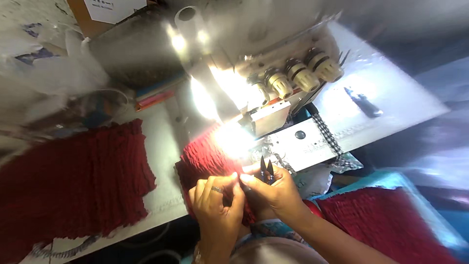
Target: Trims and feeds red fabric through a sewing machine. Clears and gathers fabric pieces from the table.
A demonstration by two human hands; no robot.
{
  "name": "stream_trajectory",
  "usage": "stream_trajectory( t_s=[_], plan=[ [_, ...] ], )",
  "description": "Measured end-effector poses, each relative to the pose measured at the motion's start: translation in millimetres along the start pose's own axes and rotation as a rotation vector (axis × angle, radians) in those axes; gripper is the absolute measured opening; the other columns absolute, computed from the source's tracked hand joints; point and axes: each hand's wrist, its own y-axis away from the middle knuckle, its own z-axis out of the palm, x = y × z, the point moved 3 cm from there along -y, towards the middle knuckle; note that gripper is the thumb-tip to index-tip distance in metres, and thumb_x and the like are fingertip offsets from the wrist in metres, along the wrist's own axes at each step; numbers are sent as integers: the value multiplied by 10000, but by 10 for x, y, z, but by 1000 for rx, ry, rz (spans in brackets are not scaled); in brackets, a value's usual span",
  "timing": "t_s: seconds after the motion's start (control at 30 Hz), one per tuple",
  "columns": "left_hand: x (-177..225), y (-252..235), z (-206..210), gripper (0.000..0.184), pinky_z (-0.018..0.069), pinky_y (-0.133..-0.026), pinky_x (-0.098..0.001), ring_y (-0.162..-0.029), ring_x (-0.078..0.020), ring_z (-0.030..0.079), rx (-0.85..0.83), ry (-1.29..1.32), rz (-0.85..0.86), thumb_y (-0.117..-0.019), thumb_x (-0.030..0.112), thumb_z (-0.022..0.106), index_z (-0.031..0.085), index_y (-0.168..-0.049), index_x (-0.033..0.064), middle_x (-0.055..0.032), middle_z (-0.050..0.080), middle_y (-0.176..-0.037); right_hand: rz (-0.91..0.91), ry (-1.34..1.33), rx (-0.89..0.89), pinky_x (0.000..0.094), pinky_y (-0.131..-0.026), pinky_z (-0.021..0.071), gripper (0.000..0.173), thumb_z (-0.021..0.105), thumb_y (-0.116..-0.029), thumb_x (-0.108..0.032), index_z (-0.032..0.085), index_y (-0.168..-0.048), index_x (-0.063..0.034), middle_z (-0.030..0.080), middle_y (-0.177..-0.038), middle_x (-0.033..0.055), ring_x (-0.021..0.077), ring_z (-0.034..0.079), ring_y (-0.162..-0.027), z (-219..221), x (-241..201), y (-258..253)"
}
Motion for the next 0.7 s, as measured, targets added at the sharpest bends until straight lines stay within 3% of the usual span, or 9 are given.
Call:
stream_trajectory(
  t_s=[0.3, 0.4, 0.53, 0.63, 0.7],
  plan=[
    [178, -72, -54, 164, 325, -840, -353, -802, -134, 541, 7, -328, 176, -910, 250, 624, 763, -883, 167, 23, 677, -786, -21, -23, -27, 115, -568, 493, 93, 699, -869, -12, 743, -934, -61, 724, -839, -52, -44, 588, -620, -6, 26, -17],
    [202, -79, -44, 165, 321, -846, -356, -804, -147, 543, 7, -375, 219, -917, 256, 627, 760, -878, 165, 15, 675, -788, 1, -63, -65, 101, -500, 402, 57, 664, -901, -90, 713, -892, -117, 639, -720, -117, -78, 486, -541, 1, 27, -60],
    [184, -128, -60, 163, 317, -854, -358, -810, -145, 542, -6, -352, 241, -902, 265, 626, 751, -842, 179, 25, 666, -772, 149, -115, -15, 118, -456, 378, 142, 707, -894, -78, 671, -769, -136, 576, -601, -98, -53, 449, -468, 52, -2, -154],
    [129, -312, -177, 226, 324, -905, -370, -909, -133, 562, -93, -179, 242, -946, 388, 554, 726, -895, 251, 48, 677, -875, 163, -151, -30, 116, -461, 384, 145, 678, -909, -73, 682, -779, -138, 568, -605, -95, -53, 453, -478, 51, -82, -175],
    [57, -487, -215, 275, 378, -914, -353, -1013, -169, 569, -161, -138, 285, -992, 429, 513, 711, -984, 238, 13, 683, -1009, 133, -163, -33, 111, -462, 392, 133, 676, -921, -79, 698, -802, -137, 570, -624, -100, -53, 455, -484, 25, -58, -167]
  ],
)
